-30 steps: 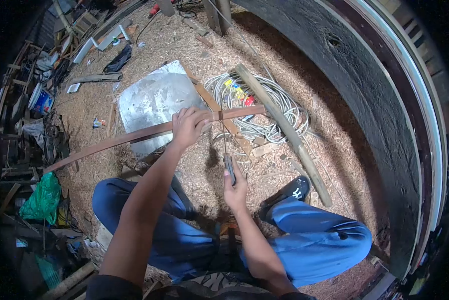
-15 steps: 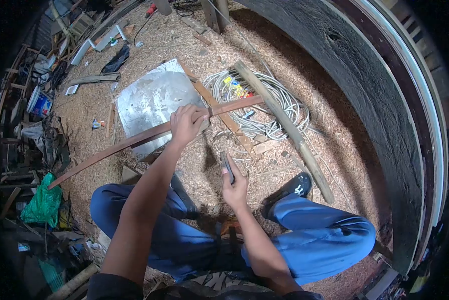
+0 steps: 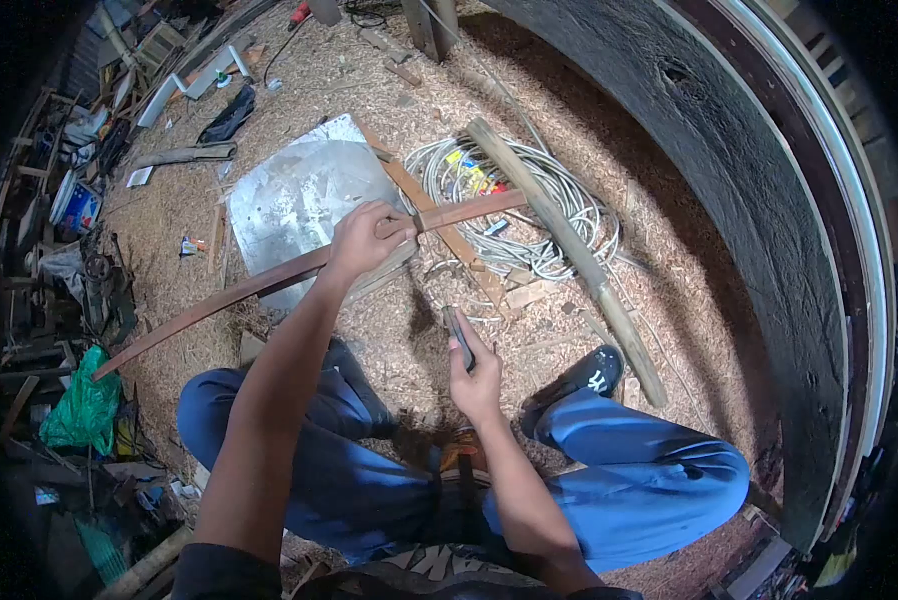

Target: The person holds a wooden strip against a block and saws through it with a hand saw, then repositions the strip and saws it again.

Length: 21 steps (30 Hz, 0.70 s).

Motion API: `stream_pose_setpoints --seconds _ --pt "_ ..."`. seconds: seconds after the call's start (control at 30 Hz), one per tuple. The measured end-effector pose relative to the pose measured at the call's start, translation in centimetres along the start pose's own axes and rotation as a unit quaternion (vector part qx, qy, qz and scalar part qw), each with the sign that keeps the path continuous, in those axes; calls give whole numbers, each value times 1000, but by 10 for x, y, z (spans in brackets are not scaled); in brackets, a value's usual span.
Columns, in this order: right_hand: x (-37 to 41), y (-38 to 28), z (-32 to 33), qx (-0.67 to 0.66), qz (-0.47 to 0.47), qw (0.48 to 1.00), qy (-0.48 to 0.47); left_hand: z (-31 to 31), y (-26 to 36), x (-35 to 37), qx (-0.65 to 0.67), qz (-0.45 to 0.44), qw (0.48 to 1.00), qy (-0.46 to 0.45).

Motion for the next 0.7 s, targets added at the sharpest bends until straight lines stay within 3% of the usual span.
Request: stream_pose_setpoints --seconds 0.17,0.3,0.4,0.5,0.57,0.7 --pt "1 -7 4 -17 14 1000 14 -1 -3 -1 -2 70 997 -30" --pt "1 -2 0 -4 6 1000 18 -3 -3 -2 -6 61 998 -22" --pt "0 -8 -1 27 50 998 30 -6 -3 -4 22 56 998 -17" --pt "3 -6 -3 21 10 999 26 -10 -4 -5 9 83 996 6" --pt "6 -7 -3 0 35 998 43 -8 -5 -5 -91 111 987 67" --pt "5 -8 -5 -24 61 996 60 -9 -8 -6 -105 112 984 87"
Point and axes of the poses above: each hand's wrist, its own x-axis away from the middle knuckle, its own z-axis out of the back of the hand, y = z × x, the point moved 7 cm from there along -x, towards the middle knuckle, and after that the axes turned 4 degrees about x, right-handed, at the moved point
